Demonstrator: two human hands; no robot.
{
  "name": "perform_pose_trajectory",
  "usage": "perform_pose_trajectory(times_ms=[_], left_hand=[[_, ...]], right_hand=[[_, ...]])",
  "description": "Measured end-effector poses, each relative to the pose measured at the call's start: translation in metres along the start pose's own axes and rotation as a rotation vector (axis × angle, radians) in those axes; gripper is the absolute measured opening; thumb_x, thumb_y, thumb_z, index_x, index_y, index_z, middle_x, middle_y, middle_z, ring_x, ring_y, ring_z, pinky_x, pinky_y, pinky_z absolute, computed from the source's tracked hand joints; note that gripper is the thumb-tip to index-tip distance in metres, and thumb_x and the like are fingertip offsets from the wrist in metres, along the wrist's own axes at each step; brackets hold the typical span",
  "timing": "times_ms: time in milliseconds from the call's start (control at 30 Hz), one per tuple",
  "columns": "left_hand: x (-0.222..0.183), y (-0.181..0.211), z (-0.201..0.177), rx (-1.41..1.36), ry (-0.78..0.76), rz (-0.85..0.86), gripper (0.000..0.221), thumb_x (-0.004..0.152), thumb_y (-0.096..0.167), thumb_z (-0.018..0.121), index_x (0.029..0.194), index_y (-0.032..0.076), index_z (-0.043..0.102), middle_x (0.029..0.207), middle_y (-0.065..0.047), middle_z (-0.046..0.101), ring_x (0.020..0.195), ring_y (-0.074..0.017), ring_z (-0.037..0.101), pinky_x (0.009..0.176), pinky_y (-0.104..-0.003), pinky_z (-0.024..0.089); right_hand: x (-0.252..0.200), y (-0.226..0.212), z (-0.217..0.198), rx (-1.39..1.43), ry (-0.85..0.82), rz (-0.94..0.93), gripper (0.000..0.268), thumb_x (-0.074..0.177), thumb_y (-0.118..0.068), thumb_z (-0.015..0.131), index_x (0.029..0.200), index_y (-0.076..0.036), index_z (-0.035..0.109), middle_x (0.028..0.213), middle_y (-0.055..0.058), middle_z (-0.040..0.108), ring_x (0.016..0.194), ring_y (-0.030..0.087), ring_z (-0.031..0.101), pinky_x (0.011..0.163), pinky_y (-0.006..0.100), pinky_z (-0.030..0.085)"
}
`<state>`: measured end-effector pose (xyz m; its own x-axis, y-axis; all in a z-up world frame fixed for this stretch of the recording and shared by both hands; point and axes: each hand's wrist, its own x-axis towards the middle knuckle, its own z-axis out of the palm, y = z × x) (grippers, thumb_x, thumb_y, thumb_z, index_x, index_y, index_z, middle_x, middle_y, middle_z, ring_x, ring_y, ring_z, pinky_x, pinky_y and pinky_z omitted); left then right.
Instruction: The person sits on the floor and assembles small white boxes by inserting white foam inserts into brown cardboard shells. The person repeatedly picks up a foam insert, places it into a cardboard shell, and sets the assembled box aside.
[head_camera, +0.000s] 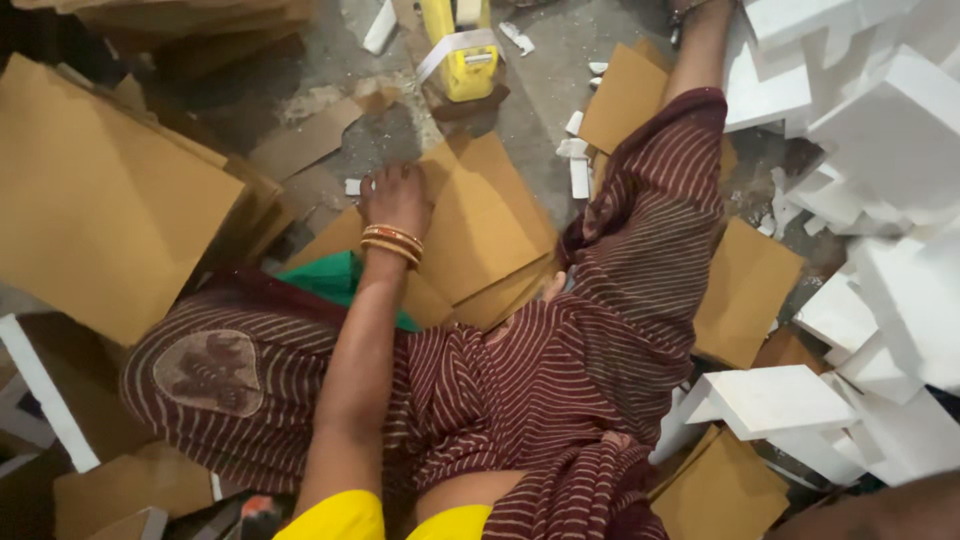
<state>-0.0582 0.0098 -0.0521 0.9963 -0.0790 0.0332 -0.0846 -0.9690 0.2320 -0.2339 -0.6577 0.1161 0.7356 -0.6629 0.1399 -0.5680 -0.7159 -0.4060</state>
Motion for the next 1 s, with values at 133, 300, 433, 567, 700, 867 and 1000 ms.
perform_pose_trajectory(times_ms=[133, 300, 433, 567, 700, 867, 1000], left_hand=[[0.001, -0.003, 0.008, 0.013, 0.011, -0.050, 0.032, 0.079, 0.019, 0.071, 0.109, 0.008, 0.068, 0.114, -0.014, 0.063, 0.108, -0.0339, 0.062, 0.089, -0.052, 0.046], [0.000, -0.012, 0.009, -0.034, 0.020, -0.085, 0.024, 0.082, 0.014, 0.067, 0.106, 0.009, 0.068, 0.114, -0.014, 0.064, 0.103, -0.0345, 0.065, 0.082, -0.050, 0.053], [0.001, -0.017, 0.014, -0.186, 0.121, -0.084, 0.025, 0.087, 0.006, 0.062, 0.111, 0.008, 0.070, 0.116, -0.016, 0.066, 0.096, -0.0374, 0.068, 0.075, -0.050, 0.056], [0.006, -0.015, 0.019, -0.251, 0.007, -0.142, 0.016, 0.093, 0.013, 0.063, 0.106, 0.007, 0.071, 0.108, -0.020, 0.065, 0.090, -0.0399, 0.069, 0.075, -0.052, 0.057], [0.006, -0.011, 0.019, -0.216, -0.029, -0.099, 0.018, 0.086, 0.017, 0.067, 0.100, 0.007, 0.072, 0.101, -0.020, 0.066, 0.092, -0.0387, 0.069, 0.074, -0.051, 0.057], [0.006, -0.002, 0.012, -0.220, 0.008, -0.029, 0.018, 0.081, 0.021, 0.073, 0.093, 0.008, 0.073, 0.102, -0.020, 0.066, 0.093, -0.0400, 0.068, 0.071, -0.052, 0.056], [0.007, 0.003, 0.010, -0.191, -0.077, 0.031, 0.023, 0.077, 0.023, 0.077, 0.094, 0.008, 0.072, 0.103, -0.019, 0.066, 0.095, -0.0395, 0.067, 0.075, -0.052, 0.054]], right_hand=[[-0.053, -0.087, -0.021, 0.325, -0.161, -0.201, 0.049, 0.082, -0.006, 0.067, 0.131, -0.009, 0.062, 0.126, 0.013, 0.064, 0.114, 0.030, 0.063, 0.101, 0.042, 0.054], [-0.099, -0.245, 0.049, 0.540, -0.572, -0.767, 0.043, 0.085, 0.006, 0.060, 0.125, -0.009, 0.063, 0.125, 0.007, 0.064, 0.115, 0.022, 0.063, 0.104, 0.035, 0.055], [-0.124, -0.333, 0.112, 0.532, -0.958, -0.756, 0.041, 0.079, 0.000, 0.066, 0.118, -0.011, 0.069, 0.115, 0.009, 0.060, 0.105, 0.025, 0.061, 0.092, 0.038, 0.055], [-0.136, -0.364, 0.142, 0.342, -0.860, -0.970, 0.044, 0.081, 0.002, 0.065, 0.124, -0.009, 0.063, 0.121, 0.013, 0.058, 0.112, 0.032, 0.062, 0.097, 0.043, 0.052], [-0.139, -0.366, 0.158, 0.168, -0.770, -1.090, 0.046, 0.079, -0.002, 0.070, 0.123, -0.011, 0.061, 0.119, 0.016, 0.057, 0.113, 0.039, 0.058, 0.096, 0.047, 0.050], [-0.144, -0.360, 0.184, 0.088, -0.615, -1.253, 0.046, 0.077, -0.002, 0.070, 0.121, -0.012, 0.064, 0.117, 0.016, 0.058, 0.111, 0.039, 0.057, 0.093, 0.046, 0.050], [-0.145, -0.354, 0.198, 0.065, -0.531, -1.345, 0.043, 0.077, 0.002, 0.067, 0.117, -0.014, 0.067, 0.113, 0.014, 0.060, 0.106, 0.035, 0.058, 0.093, 0.043, 0.052]])
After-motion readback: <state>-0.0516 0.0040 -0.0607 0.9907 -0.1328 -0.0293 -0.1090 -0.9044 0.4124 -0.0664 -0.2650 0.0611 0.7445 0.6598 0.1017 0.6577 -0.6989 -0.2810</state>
